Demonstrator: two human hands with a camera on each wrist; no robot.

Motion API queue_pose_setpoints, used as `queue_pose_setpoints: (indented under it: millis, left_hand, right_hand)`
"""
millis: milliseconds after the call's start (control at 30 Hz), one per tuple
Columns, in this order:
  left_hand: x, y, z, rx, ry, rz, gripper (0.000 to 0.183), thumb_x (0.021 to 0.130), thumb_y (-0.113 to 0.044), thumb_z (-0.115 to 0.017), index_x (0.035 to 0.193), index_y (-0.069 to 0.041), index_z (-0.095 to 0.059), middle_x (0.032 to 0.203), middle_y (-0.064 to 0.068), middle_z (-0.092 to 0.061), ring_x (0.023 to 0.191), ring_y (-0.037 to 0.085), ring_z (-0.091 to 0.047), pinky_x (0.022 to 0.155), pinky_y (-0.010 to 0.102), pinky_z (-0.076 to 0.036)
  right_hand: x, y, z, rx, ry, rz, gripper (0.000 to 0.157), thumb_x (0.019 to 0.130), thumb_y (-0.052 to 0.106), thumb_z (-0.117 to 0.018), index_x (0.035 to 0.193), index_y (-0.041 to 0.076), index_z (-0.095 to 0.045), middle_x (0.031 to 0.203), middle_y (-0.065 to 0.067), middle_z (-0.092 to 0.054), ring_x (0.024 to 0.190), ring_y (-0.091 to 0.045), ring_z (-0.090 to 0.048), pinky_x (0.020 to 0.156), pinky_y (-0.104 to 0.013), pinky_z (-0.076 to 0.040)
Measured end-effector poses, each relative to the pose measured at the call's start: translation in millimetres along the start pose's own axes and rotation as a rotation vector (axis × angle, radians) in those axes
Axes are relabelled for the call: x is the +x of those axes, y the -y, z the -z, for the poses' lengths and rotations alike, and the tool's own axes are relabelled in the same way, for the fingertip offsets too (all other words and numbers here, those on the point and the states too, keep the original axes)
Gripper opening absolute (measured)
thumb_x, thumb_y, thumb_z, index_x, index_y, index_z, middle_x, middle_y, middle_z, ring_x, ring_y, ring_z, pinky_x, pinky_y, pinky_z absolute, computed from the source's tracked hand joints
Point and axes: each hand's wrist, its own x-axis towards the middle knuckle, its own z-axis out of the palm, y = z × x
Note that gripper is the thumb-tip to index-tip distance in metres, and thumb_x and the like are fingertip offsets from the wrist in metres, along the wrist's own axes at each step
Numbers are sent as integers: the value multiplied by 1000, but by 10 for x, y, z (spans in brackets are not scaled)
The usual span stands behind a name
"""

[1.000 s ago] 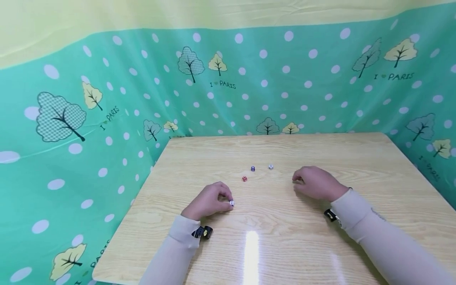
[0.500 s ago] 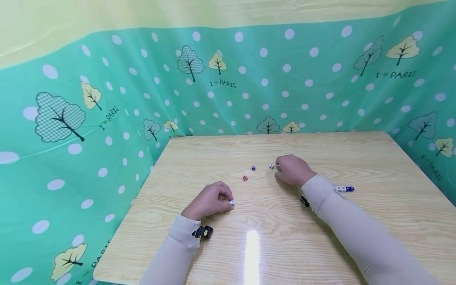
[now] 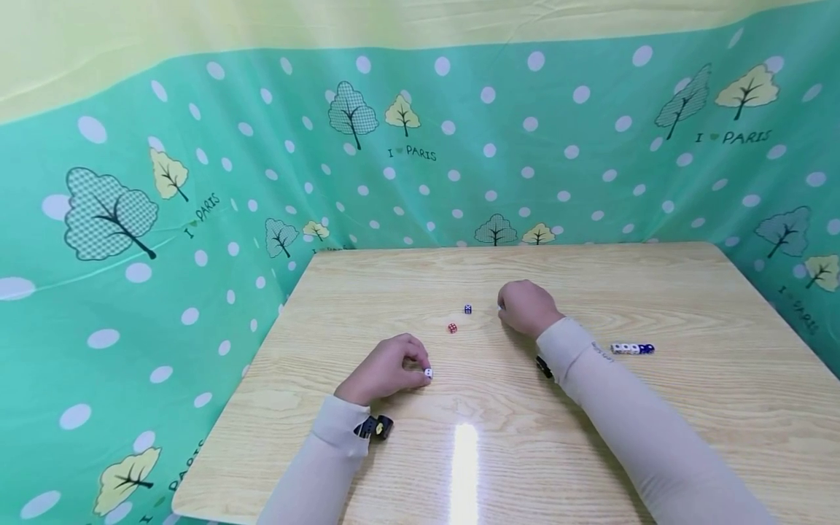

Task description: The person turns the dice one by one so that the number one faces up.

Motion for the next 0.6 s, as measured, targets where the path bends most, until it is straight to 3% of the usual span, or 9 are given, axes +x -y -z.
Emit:
queue_pose_setpoints:
  millis: [267,600]
  left_hand:
    - [2,12,-5,-4,-1,-2,16,85,-22,-87,81,-26,-73,110,-12,-64,103,14,-59,94,37,-49]
    - [6,17,-5,2,-2,-8,15,85,-23,-87,81,-27,-73,110,-12,-64,103,13,-59,95,38,-50]
  right_hand:
    - [-66,15,7,3,14,-8,13,96,12,-69,102,4,-78,101,-10,-77,91,-25,-71,88,-47,-58]
    - [-364,-74,20,-53,12,74,13,100,9,-63,101,2,-74,97,-10,-72,90,-27,-70,81,-45,-60]
